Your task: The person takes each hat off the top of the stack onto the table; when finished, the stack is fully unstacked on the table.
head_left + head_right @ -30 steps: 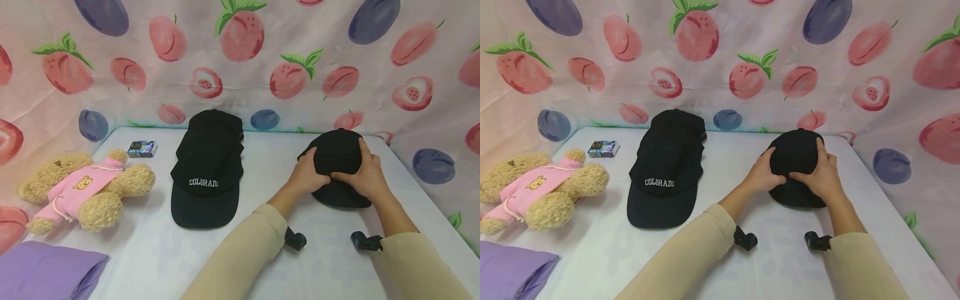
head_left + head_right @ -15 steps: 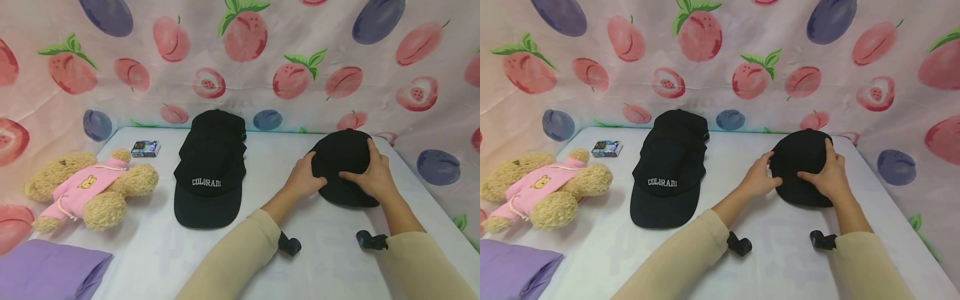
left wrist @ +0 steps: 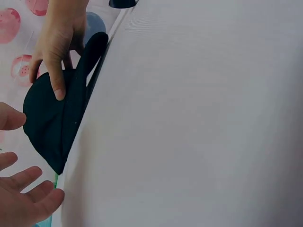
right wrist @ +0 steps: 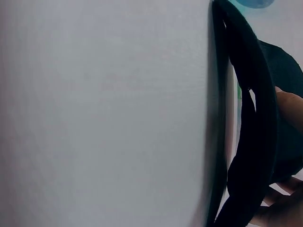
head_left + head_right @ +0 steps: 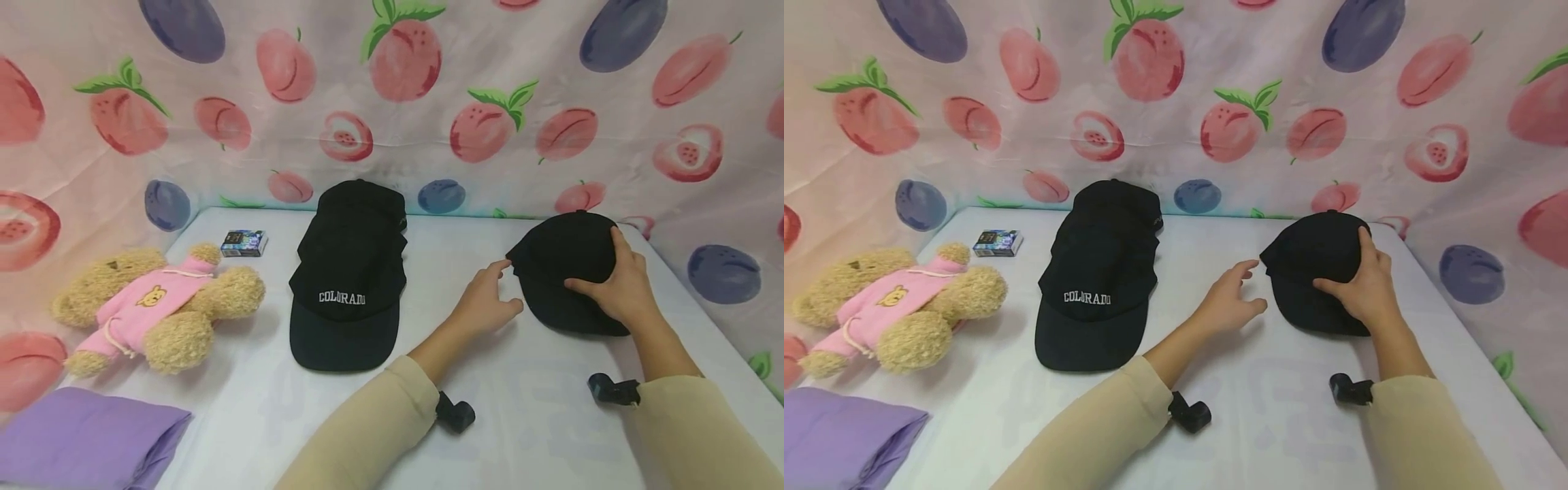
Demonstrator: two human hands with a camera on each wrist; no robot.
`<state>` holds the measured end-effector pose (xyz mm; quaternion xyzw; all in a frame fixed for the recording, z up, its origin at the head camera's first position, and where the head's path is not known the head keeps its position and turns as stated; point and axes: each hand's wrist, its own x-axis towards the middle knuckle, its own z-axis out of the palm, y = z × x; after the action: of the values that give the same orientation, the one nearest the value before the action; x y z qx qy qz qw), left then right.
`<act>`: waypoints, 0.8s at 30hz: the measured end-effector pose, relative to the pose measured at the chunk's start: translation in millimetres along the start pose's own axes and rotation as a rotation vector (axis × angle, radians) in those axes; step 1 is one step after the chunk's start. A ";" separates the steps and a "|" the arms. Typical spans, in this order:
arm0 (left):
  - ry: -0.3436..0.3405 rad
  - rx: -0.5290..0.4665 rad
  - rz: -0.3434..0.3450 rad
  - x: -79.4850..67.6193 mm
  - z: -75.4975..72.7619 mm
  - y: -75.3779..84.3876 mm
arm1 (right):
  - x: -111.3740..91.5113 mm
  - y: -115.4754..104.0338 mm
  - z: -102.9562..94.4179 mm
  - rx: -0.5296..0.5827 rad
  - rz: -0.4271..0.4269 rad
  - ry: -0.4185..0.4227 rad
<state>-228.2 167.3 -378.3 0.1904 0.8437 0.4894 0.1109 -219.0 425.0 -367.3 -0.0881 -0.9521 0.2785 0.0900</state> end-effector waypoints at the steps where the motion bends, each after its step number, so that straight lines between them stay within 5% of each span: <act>1: -0.001 -0.007 -0.002 -2.1 -0.4 -0.8 | 0.5 1.0 0.0 0.001 -0.001 0.002; 24: -0.002 -0.042 0.032 -34.4 -21.5 -13.6 | 13.6 17.0 -6.7 0.011 0.011 0.014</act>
<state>-208.0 129.6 -379.4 0.2019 0.8300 0.5086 0.1080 -228.6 445.6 -369.4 -0.0949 -0.9494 0.2837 0.0955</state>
